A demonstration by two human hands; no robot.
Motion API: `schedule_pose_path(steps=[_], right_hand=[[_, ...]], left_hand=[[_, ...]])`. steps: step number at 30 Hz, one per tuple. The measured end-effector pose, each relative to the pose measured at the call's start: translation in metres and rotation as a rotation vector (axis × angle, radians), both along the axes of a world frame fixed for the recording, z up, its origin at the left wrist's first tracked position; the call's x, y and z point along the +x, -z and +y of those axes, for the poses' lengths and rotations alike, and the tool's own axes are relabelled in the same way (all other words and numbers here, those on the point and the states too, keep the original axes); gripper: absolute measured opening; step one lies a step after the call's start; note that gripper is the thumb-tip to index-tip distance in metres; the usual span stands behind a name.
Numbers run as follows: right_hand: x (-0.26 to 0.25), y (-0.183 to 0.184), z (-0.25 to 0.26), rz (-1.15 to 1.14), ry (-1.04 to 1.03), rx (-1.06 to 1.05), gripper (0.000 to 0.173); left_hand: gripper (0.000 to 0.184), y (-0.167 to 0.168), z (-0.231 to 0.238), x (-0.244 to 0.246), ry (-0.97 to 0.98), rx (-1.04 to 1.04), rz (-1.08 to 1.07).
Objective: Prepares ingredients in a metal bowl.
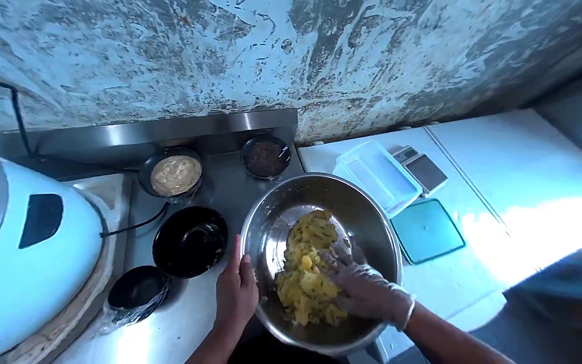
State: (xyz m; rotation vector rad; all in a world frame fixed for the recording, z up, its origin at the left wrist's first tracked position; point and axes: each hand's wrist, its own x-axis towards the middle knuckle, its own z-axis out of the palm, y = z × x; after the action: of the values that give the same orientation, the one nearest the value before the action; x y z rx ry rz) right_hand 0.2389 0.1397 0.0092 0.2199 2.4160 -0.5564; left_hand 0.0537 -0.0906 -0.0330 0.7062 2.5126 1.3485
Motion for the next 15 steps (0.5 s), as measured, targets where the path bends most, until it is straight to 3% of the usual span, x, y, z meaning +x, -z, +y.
schedule_pose_path(steps=[1,3,5,9,12,15], right_hand=[[0.001,-0.013,0.003,-0.024,0.129,-0.084,0.059],[0.001,-0.031,0.01,0.091,0.594,-0.233,0.035],[-0.006,-0.029,0.019,0.107,0.976,-0.131,0.034],[-0.02,-0.004,0.022,-0.19,1.153,-0.014,0.057],[-0.027,0.017,0.016,-0.257,1.262,-0.102,0.061],[-0.019,0.046,0.013,-0.343,1.378,-0.32,0.063]], left_hand=[[0.051,0.0,-0.001,0.0,0.0,-0.002,0.001],[0.052,0.001,-0.002,0.0,0.007,-0.006,-0.006],[0.054,0.0,-0.002,0.001,0.023,-0.008,-0.04],[0.057,-0.002,-0.002,0.002,0.018,-0.026,-0.118],[0.054,0.0,-0.003,0.003,-0.003,-0.01,-0.082],[0.051,0.002,-0.006,0.005,-0.031,-0.004,-0.04]])
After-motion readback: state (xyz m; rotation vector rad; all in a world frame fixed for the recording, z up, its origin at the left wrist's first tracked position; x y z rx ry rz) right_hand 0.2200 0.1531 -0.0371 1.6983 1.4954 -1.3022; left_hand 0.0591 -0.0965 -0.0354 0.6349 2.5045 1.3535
